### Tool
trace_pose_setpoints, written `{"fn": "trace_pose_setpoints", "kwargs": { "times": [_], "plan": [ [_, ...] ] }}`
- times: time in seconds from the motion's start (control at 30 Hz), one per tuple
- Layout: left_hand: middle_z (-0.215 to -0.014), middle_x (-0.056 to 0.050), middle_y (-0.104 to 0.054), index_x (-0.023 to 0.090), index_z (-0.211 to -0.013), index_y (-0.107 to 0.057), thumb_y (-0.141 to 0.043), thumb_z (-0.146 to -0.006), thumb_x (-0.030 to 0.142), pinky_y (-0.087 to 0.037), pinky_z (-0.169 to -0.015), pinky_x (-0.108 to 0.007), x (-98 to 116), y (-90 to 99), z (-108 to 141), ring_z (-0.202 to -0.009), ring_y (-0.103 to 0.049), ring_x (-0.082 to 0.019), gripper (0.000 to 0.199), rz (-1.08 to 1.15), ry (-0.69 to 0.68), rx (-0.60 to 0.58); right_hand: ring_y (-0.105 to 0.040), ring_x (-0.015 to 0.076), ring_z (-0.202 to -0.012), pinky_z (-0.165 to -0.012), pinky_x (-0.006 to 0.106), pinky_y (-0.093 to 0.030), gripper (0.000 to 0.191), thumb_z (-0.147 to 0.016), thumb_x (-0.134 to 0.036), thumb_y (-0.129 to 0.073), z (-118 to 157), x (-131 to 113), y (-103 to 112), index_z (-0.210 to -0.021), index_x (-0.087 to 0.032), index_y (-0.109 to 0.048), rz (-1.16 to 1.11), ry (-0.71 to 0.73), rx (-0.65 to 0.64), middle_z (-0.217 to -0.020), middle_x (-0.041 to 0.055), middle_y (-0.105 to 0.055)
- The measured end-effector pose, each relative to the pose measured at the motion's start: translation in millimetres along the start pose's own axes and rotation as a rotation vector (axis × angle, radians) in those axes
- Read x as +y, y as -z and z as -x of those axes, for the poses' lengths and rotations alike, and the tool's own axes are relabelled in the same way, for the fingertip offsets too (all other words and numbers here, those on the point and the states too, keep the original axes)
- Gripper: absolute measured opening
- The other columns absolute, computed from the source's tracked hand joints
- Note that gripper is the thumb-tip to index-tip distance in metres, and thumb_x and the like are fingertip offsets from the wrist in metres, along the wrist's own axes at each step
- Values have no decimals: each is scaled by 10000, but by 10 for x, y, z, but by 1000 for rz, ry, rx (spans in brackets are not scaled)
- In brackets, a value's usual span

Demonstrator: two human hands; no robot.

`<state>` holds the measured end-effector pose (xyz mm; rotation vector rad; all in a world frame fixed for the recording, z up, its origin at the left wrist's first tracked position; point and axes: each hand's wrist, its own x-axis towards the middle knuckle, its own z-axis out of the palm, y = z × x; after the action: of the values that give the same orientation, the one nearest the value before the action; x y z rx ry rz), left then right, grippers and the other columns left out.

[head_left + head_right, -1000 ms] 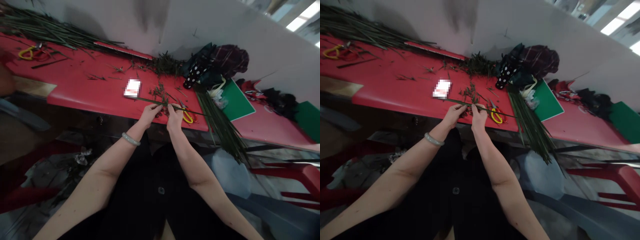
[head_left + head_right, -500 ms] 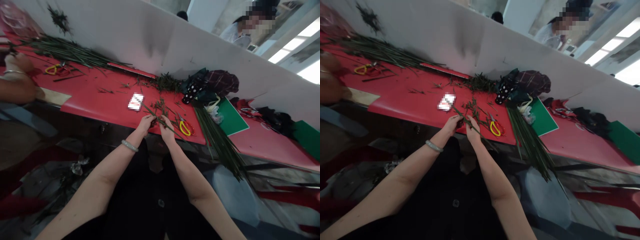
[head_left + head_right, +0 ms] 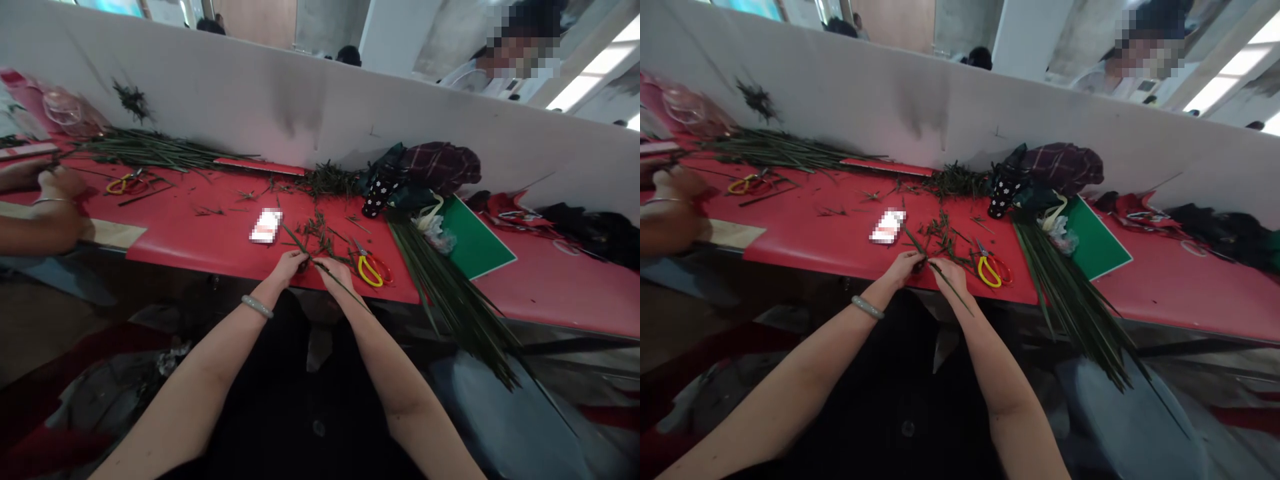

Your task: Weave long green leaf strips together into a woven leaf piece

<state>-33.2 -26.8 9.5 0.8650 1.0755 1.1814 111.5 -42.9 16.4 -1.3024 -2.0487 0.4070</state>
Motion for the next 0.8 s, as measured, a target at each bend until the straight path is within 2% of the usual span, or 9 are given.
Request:
{"fn": "trace_pose_setpoints", "kwargs": {
  "times": [0.2,0.4,0.5,0.7,0.8],
  "plan": [
    [-442,27,-489,127,-564,-530,-661,-545,335,-304,-435,-202,15,-58,-37,-408,-422,-65,247,-34,7,-22,-630,146,-881,-807,257,-479,232,-817,-290,-472,12,31,68,-954,-247,-654,-64,55,16,-963,15,-683],
    [-459,34,-488,132,-572,-533,-662,-561,351,-311,-449,-199,-10,-7,-63,-422,-435,-65,255,-9,7,-60,-630,134,-901,-822,253,-473,298,-804,-156,-429,-55,38,43,-991,-246,-641,-27,78,-69,-983,8,-681],
    [-479,29,-498,126,-600,-560,-657,-575,367,-300,-446,-191,-34,8,-83,-430,-427,-59,261,-8,-5,-78,-629,134,-904,-829,255,-470,294,-792,-144,-444,-94,26,20,-983,-246,-644,-16,76,-69,-991,8,-679],
    [-482,38,-492,131,-609,-570,-680,-545,342,-297,-453,-189,-65,13,-125,-444,-420,-56,246,22,-19,18,-627,126,-872,-787,231,-471,256,-823,-202,-437,-126,4,-35,-960,-236,-650,-39,44,-25,-959,14,-681],
    [-459,45,-470,129,-586,-559,-685,-540,335,-290,-451,-194,-59,10,-130,-434,-412,-55,246,9,-25,31,-612,129,-892,-791,230,-460,245,-825,-229,-445,-126,22,-46,-967,-236,-645,-23,51,2,-965,15,-671]
  ]
}}
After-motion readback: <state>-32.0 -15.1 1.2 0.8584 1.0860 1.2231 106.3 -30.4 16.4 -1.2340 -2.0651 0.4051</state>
